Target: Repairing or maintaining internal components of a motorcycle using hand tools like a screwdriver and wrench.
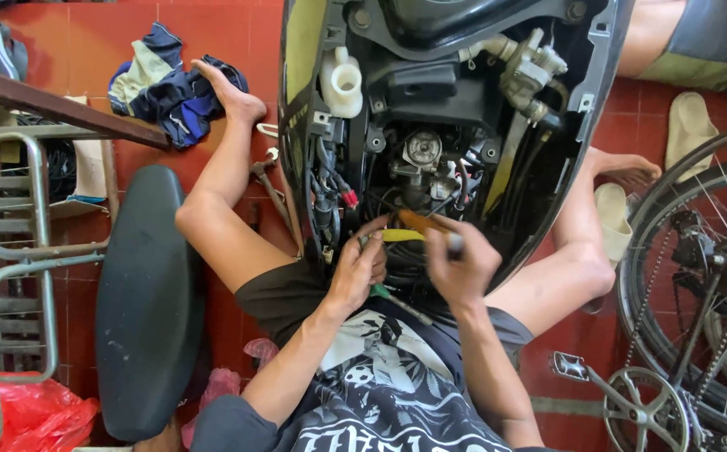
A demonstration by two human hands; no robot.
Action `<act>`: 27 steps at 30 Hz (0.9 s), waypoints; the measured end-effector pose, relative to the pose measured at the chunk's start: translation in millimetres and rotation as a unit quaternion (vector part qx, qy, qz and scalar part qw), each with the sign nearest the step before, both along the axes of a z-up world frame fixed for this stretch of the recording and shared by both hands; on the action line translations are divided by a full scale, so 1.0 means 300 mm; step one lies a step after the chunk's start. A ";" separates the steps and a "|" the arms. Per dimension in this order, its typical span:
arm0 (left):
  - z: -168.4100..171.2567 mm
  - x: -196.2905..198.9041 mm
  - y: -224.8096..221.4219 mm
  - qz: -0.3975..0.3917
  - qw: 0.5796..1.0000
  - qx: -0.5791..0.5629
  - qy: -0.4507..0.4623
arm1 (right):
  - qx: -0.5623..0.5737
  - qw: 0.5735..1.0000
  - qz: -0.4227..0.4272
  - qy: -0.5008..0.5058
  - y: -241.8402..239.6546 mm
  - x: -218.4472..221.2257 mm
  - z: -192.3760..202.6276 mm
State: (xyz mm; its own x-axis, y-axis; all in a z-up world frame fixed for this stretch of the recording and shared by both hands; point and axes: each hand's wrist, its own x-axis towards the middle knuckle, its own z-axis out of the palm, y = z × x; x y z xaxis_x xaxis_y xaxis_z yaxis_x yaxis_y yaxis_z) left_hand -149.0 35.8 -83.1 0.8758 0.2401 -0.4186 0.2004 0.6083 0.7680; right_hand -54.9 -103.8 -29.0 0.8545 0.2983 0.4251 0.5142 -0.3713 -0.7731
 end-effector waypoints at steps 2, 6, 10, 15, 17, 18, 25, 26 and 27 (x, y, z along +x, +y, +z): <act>0.025 0.000 -0.012 0.035 0.995 -0.084 0.031 | 0.118 0.989 -0.048 -0.077 -0.044 0.012 0.036; 0.098 0.052 -0.055 0.020 0.990 -0.137 0.008 | 0.164 0.972 -0.083 -0.150 -0.157 -0.020 -0.058; 0.204 0.108 -0.091 -0.025 0.990 -0.133 -0.042 | 0.254 0.960 -0.035 -0.108 -0.207 -0.101 -0.168; 0.238 0.122 -0.112 -0.017 0.966 -0.237 -0.103 | 0.279 0.959 0.042 -0.007 -0.258 -0.196 -0.249; 0.182 0.126 -0.156 0.048 0.966 -0.230 -0.106 | 0.285 0.955 0.086 0.014 -0.263 -0.213 -0.264; 0.187 0.121 -0.163 0.048 0.966 -0.230 -0.104 | 0.285 0.955 0.085 0.016 -0.269 -0.226 -0.252; 0.287 0.114 -0.160 0.095 0.966 -0.181 -0.158 | 0.225 0.935 0.198 0.189 -0.247 -0.231 -0.269; 0.301 0.109 -0.160 0.096 0.968 -0.164 -0.165 | 0.217 0.928 0.225 0.203 -0.234 -0.233 -0.272; 0.297 0.110 -0.167 0.095 0.968 -0.164 -0.165 | 0.217 0.928 0.225 0.203 -0.213 -0.229 -0.247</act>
